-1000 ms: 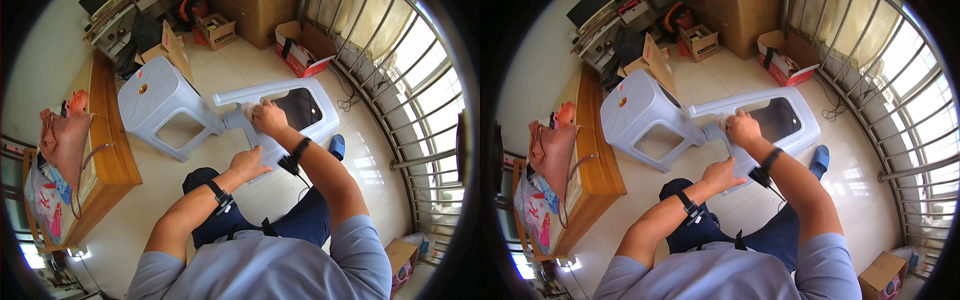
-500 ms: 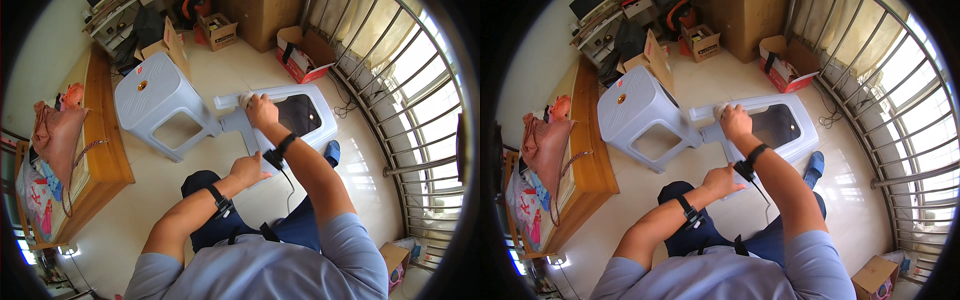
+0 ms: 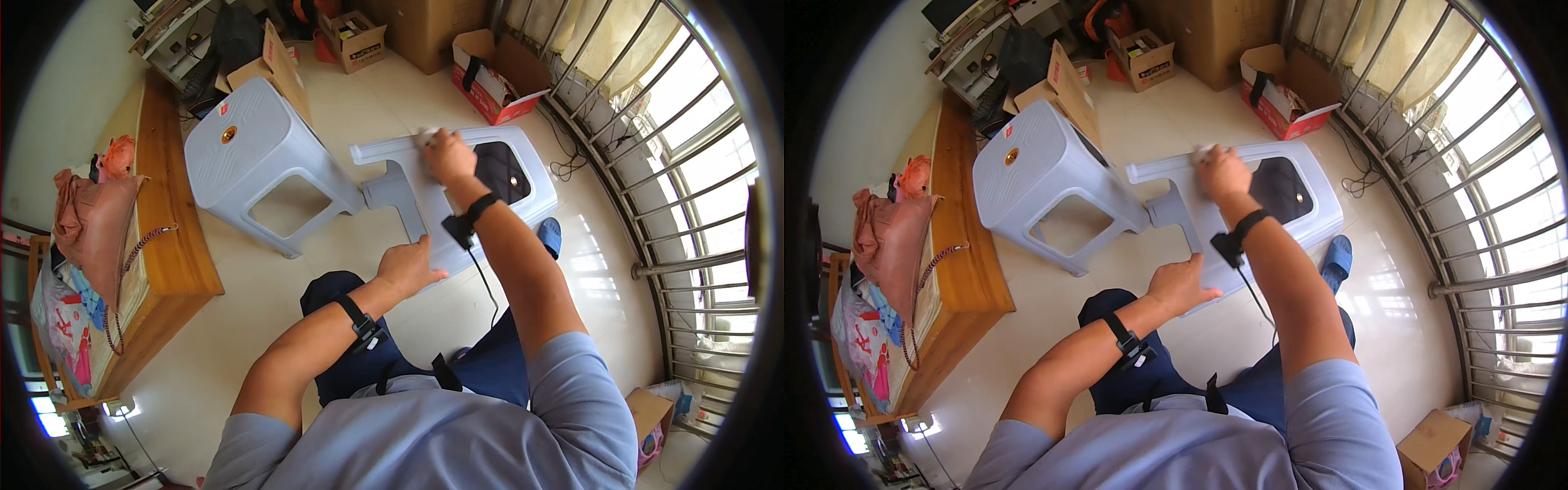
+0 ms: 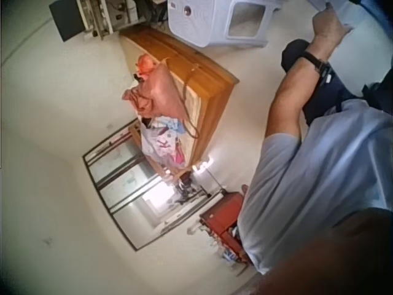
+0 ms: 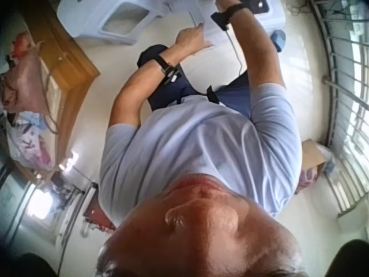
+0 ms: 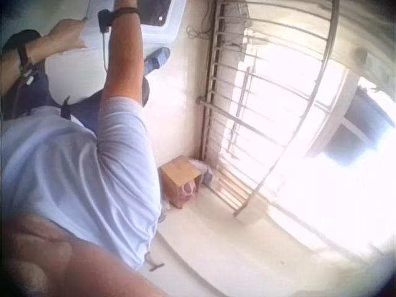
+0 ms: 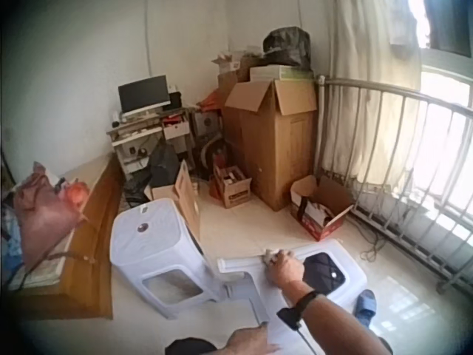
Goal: Cleaning a plastic stool with a cloth rag.
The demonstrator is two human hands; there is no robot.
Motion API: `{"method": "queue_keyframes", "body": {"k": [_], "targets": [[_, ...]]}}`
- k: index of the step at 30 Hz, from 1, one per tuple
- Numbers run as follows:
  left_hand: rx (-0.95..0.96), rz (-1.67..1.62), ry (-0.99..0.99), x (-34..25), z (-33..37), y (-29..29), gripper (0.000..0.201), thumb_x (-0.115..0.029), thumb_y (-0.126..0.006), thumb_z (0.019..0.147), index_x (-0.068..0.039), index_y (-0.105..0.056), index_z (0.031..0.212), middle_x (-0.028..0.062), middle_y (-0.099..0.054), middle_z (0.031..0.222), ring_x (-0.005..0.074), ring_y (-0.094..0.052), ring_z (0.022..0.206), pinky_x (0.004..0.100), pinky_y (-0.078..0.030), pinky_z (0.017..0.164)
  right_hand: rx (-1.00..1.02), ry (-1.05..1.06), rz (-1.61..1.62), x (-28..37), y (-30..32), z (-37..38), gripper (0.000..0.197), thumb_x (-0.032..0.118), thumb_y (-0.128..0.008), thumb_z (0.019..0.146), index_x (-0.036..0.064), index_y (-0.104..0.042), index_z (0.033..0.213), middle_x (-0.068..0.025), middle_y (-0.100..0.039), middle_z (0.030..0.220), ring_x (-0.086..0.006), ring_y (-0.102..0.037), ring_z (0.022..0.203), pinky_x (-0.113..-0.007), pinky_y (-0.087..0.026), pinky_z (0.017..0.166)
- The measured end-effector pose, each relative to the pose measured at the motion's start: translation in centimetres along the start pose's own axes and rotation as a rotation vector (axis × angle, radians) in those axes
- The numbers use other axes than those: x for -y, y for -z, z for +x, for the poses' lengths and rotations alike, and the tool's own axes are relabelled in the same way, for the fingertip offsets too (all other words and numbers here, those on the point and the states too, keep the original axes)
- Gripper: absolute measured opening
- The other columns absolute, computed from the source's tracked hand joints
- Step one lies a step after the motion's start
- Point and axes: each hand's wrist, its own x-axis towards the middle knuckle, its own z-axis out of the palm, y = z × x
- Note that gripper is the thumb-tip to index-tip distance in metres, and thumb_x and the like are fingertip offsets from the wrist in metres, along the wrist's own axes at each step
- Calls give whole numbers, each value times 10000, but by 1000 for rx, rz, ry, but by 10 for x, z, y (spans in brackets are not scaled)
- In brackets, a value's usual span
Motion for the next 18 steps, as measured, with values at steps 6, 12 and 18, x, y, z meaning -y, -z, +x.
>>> {"method": "queue_keyframes", "body": {"k": [6,12,18], "targets": [[62,-12,53,7,-12,-12,870,-630,-830,884,78,-591,1329,275,-792,988,426,-801,931,506,-636,845,71,375,-46,36,-32,-36,382,336,-730,953,99,-710,1252,-209,-710,1240,-421,-761,1103,-529,-643,920],[66,-56,14,-6,5,-4,814,-624,-827,893,52,-586,1277,272,-792,1020,453,-796,946,513,-634,842,-85,26,-11,-37,2,36,325,317,-779,927,116,-748,1180,-170,-725,1157,-380,-770,1068,-507,-647,874],[77,-43,60,0,-1,-8,814,-629,-828,890,51,-589,1268,256,-796,986,431,-802,925,519,-632,810,-49,530,114,14,-44,-26,314,319,-779,904,130,-738,1152,-169,-709,1170,-392,-754,1082,-526,-648,868]]}}
